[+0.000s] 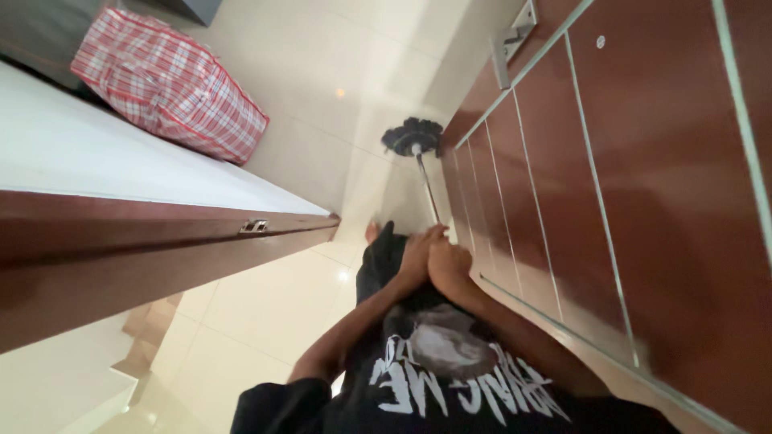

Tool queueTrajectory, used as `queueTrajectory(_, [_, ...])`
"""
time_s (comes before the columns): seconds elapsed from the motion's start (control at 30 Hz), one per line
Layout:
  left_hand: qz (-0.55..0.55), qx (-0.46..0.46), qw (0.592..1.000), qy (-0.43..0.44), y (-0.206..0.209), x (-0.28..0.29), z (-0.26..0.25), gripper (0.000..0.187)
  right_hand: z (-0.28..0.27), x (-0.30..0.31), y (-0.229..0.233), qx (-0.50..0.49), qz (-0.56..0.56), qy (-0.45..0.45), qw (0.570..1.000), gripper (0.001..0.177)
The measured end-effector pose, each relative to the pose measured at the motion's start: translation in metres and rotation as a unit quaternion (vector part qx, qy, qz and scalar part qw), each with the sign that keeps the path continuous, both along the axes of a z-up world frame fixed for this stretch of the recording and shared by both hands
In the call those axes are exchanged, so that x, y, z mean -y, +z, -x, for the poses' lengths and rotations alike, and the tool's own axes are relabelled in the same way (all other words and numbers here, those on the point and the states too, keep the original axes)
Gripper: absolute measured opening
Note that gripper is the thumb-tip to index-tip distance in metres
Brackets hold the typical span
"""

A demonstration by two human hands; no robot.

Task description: The person uses a duster on a long pole to wipe the floor and the bottom edge of a wall, moving between different areas of the room.

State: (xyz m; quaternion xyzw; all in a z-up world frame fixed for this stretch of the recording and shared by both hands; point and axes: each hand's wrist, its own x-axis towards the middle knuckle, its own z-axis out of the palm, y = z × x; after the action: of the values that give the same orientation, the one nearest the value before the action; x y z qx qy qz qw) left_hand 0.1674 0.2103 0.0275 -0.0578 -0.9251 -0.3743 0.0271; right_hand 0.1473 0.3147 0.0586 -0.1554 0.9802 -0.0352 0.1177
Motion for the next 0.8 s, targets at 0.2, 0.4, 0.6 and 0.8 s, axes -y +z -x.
queueTrajectory(0.2, [0.088,0.178,0.980,-0.021,-0.034,0.041,0.062,0.047,0.059,0.062,-0.058,-0.032,-0.007,-0.007,0.999,0.038])
queueTrajectory(0.4, [-0.067,0.099,0.990,-0.071,-0.037,0.035,-0.012,0.046,-0.063,0.029,-0.031,-0.059,-0.119,0.079,0.988,0.034])
queueTrajectory(0.6, [0.240,-0.007,0.963,-0.123,-0.033,0.024,-0.079,0.055,-0.114,0.020,0.028,0.046,-0.023,0.112,0.992,0.040])
queueTrajectory(0.8, [-0.042,0.129,0.990,-0.039,-0.055,0.080,-0.022,0.049,-0.076,0.089,-0.023,0.043,0.050,-0.007,0.998,0.033])
